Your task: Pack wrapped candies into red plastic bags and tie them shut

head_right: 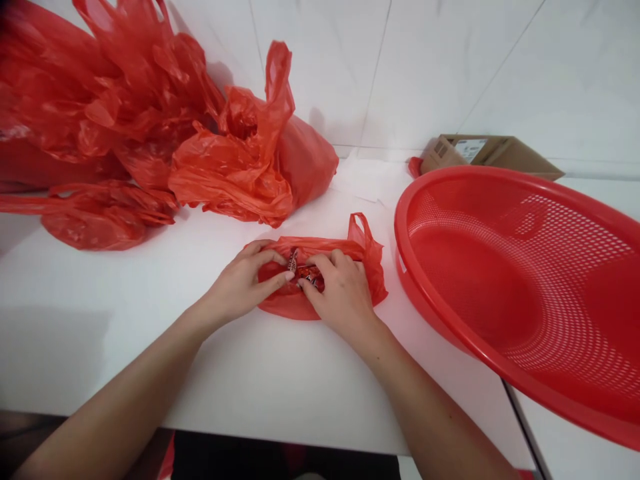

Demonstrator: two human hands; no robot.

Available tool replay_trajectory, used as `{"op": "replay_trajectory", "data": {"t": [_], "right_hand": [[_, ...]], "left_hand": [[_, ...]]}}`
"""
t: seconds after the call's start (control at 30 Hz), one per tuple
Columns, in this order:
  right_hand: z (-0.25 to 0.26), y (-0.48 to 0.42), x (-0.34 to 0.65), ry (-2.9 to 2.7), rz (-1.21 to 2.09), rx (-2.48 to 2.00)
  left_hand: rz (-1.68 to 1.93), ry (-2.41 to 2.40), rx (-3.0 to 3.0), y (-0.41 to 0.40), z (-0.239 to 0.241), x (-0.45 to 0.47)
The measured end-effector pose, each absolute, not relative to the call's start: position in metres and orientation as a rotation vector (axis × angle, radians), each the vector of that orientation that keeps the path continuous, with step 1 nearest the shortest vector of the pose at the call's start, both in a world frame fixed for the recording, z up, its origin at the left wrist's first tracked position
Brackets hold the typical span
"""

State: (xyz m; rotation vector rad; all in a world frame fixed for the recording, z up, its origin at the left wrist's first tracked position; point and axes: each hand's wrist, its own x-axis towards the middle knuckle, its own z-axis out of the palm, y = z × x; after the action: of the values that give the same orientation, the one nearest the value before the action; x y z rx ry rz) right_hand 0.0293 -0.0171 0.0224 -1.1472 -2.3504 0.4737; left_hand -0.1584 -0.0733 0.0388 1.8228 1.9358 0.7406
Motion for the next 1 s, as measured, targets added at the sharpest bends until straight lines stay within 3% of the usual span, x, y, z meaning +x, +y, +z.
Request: {"op": "replay_trajectory", "data": {"t": [0.2,0.5,1.0], "right_hand": [[0.023,-0.018,0.031,-2.33,0.497,-1.133],[0.023,-0.027,0.031,-2.499,0.388,-1.118],[0.022,-0.029,0.029,-2.55,0.336,-1.109]], "left_hand": [[0.793,1.932,1.813,-0.07,0.035,-0.163],[0.624,2.12,1.89,-0.07,0.04,-0.16],[0.394,2.01,1.94,-0.072,0.037,-0.17]]}}
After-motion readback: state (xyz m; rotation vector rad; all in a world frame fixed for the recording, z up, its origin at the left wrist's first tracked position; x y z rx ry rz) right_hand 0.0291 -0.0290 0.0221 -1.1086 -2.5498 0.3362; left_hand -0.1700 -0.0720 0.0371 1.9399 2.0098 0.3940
